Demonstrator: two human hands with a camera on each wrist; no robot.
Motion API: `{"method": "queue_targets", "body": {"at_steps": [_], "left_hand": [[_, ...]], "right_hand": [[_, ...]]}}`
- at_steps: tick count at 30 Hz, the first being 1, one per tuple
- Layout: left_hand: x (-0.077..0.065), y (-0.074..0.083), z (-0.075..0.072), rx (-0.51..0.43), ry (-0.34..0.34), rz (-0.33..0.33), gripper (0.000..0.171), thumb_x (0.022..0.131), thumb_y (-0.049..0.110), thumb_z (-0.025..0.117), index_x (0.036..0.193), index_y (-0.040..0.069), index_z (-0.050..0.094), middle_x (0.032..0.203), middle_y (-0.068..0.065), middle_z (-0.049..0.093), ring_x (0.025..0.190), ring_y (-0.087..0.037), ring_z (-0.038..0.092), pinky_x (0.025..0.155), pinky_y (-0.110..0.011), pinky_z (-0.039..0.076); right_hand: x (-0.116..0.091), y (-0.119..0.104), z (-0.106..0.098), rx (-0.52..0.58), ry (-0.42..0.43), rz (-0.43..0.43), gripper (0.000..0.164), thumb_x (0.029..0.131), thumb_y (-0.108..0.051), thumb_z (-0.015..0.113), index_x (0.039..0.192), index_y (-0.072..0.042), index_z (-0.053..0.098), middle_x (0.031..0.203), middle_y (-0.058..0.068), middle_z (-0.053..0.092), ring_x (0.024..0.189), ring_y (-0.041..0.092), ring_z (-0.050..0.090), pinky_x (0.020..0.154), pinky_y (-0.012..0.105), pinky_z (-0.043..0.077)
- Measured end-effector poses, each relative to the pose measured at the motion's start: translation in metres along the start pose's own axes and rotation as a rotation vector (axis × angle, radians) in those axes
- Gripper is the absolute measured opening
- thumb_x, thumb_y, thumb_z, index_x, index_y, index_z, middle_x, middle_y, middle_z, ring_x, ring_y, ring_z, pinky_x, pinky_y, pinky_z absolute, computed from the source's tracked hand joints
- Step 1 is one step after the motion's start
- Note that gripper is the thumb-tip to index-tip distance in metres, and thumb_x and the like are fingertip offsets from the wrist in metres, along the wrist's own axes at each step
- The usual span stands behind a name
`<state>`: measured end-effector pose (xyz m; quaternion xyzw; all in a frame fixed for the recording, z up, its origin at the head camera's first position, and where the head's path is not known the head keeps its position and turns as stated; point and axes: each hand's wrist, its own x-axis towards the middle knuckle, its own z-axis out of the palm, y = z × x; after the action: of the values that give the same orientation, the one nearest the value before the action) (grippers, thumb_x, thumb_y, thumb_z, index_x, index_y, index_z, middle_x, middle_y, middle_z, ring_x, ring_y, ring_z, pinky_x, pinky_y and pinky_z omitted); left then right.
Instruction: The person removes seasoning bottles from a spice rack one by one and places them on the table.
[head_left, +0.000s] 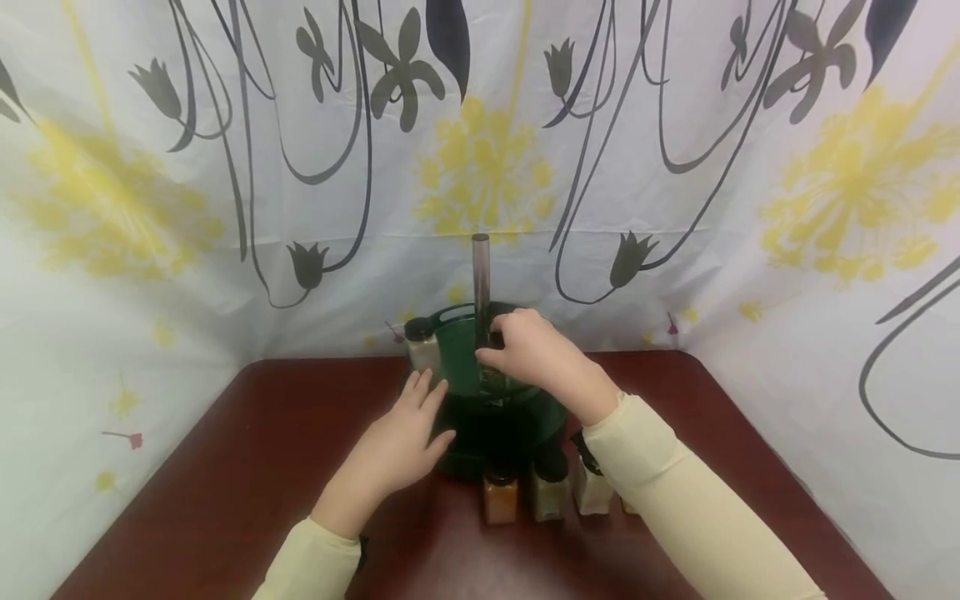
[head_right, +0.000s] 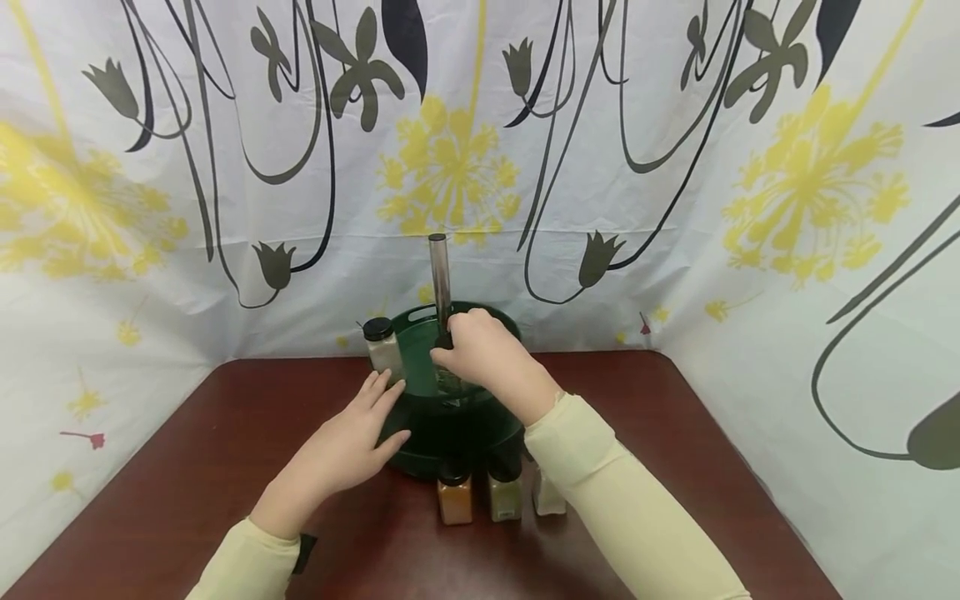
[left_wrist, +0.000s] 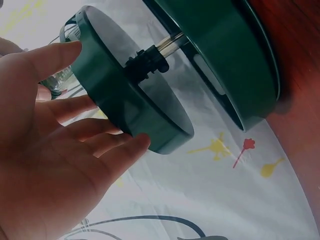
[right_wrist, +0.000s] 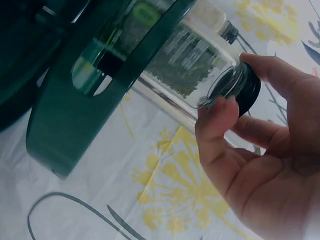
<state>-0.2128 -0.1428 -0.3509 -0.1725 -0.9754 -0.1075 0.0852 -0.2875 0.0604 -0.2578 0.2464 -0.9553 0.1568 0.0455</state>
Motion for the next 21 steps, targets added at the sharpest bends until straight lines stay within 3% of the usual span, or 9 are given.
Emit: {"method": "queue_targets", "body": {"at_steps": [4, 8, 13, 16, 21], "left_hand": [[-0.001, 0.001, 0.000, 0.013, 0.007, 0.002, 0.074, 0.094, 0.043, 0.059, 0.152, 0.009, 0.030, 0.158, -0.017, 0.017, 0.143, -0.031, 0.011, 0.090, -0.045, 0.052], [0.000, 0.001, 0.002, 0.004, -0.004, -0.002, 0.075, 0.094, 0.043, 0.059, 0.152, 0.007, 0.028, 0.158, -0.018, 0.015, 0.144, -0.031, 0.007, 0.093, -0.046, 0.049], [0.001, 0.002, 0.004, -0.014, -0.032, -0.008, 0.077, 0.095, 0.046, 0.056, 0.153, 0.006, 0.024, 0.158, -0.018, 0.009, 0.144, -0.031, 0.002, 0.094, -0.046, 0.048], [0.002, 0.001, 0.003, -0.011, -0.032, -0.007, 0.078, 0.096, 0.047, 0.054, 0.153, 0.006, 0.023, 0.158, -0.019, 0.008, 0.144, -0.031, 0.002, 0.094, -0.044, 0.049], [0.001, 0.000, 0.003, -0.010, -0.037, 0.013, 0.078, 0.096, 0.047, 0.053, 0.154, 0.006, 0.020, 0.159, -0.018, 0.007, 0.144, -0.031, 0.001, 0.095, -0.044, 0.049]], "right_hand": [[0.004, 0.001, 0.001, -0.107, 0.034, 0.020, 0.062, 0.089, -0.056, 0.059, 0.124, -0.005, 0.061, 0.106, 0.010, 0.062, 0.074, 0.017, 0.062, 0.071, 0.038, 0.056], [0.009, 0.005, -0.001, -0.190, 0.041, -0.010, 0.069, 0.087, -0.064, 0.053, 0.133, -0.013, 0.056, 0.121, 0.009, 0.052, 0.091, 0.022, 0.060, 0.079, 0.042, 0.054], [0.009, 0.007, -0.012, -0.181, -0.087, -0.081, 0.060, 0.089, -0.047, 0.065, 0.139, -0.017, 0.052, 0.128, 0.006, 0.057, 0.105, 0.020, 0.059, 0.084, 0.042, 0.053], [0.008, 0.007, -0.016, -0.120, -0.141, -0.100, 0.055, 0.091, -0.034, 0.067, 0.139, -0.014, 0.051, 0.121, 0.006, 0.062, 0.096, 0.016, 0.062, 0.078, 0.037, 0.054], [0.008, 0.008, -0.014, -0.052, -0.128, -0.069, 0.051, 0.091, -0.033, 0.066, 0.135, -0.009, 0.055, 0.112, 0.005, 0.065, 0.085, 0.012, 0.062, 0.076, 0.035, 0.054]]}}
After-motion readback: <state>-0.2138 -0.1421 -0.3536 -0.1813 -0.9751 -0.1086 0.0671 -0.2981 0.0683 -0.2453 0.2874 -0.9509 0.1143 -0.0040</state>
